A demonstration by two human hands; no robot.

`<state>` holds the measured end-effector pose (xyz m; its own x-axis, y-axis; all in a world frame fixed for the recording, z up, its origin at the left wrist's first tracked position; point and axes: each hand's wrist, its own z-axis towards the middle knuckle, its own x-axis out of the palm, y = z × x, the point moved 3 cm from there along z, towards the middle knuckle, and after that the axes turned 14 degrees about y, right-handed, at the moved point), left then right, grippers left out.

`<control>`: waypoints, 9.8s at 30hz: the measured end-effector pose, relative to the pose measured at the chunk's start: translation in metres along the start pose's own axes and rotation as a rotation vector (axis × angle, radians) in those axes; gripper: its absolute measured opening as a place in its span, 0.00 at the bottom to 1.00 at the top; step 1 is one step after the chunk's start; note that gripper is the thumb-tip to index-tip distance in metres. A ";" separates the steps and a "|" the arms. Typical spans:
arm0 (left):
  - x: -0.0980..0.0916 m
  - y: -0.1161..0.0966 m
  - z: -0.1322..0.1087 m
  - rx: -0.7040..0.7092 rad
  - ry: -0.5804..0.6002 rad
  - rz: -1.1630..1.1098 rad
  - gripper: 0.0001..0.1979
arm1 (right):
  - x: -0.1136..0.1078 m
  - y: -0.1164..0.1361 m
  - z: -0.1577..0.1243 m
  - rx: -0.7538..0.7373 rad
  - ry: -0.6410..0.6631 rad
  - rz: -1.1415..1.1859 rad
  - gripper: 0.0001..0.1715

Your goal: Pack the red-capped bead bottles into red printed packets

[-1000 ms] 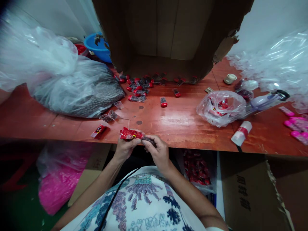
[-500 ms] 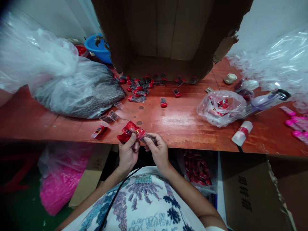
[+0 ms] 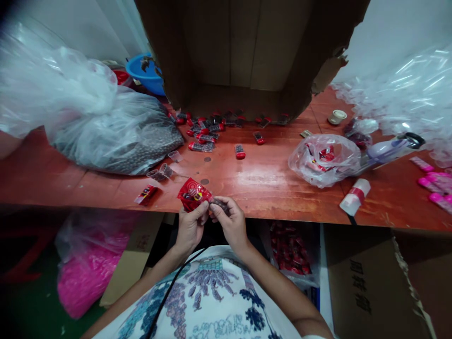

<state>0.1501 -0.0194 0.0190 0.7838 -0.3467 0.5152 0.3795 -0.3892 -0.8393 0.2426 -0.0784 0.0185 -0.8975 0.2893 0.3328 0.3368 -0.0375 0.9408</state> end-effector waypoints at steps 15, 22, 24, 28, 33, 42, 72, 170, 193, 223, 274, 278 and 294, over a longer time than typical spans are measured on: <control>0.007 -0.009 0.001 -0.050 -0.071 0.059 0.14 | -0.004 -0.016 -0.004 -0.072 -0.049 -0.154 0.12; 0.003 -0.008 0.005 -0.117 0.034 0.105 0.12 | -0.010 -0.003 -0.006 -0.091 -0.045 -0.320 0.13; 0.000 -0.007 0.007 -0.137 0.089 0.106 0.11 | -0.008 0.001 -0.006 -0.024 -0.003 -0.205 0.12; -0.004 -0.003 0.008 -0.134 0.123 0.084 0.11 | -0.003 0.002 -0.005 0.063 0.020 -0.025 0.13; 0.000 0.000 0.005 -0.066 0.068 0.065 0.12 | -0.008 0.006 -0.003 -0.094 -0.087 -0.259 0.11; -0.004 -0.010 0.014 0.001 0.022 -0.004 0.17 | -0.007 0.012 -0.004 -0.251 -0.040 -0.542 0.11; 0.004 -0.013 0.013 0.005 0.010 0.135 0.11 | -0.004 -0.008 0.010 0.015 -0.003 -0.084 0.14; 0.016 -0.022 -0.003 -0.143 0.269 0.012 0.14 | 0.015 0.000 -0.015 -0.025 0.018 -0.163 0.14; -0.010 -0.032 0.010 0.023 0.255 0.221 0.09 | 0.001 0.007 -0.009 -0.140 0.139 -0.439 0.10; -0.018 -0.030 0.025 -0.089 -0.067 0.201 0.20 | -0.005 -0.014 0.021 -0.243 -0.011 -0.519 0.26; -0.041 -0.043 0.044 0.213 -0.260 0.188 0.16 | 0.007 -0.002 0.038 -0.179 0.121 -0.632 0.12; -0.050 -0.047 0.053 0.269 -0.237 0.316 0.17 | 0.003 -0.014 0.046 -0.096 0.093 -0.440 0.16; -0.111 -0.012 0.053 0.143 -0.333 0.427 0.16 | 0.014 -0.046 0.179 -0.109 0.167 -0.539 0.12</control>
<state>0.0842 0.0687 -0.0377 0.9867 -0.1507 0.0616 0.0394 -0.1459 -0.9885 0.2653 0.0982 -0.0315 -0.9700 0.1397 -0.1989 -0.2046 -0.0275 0.9785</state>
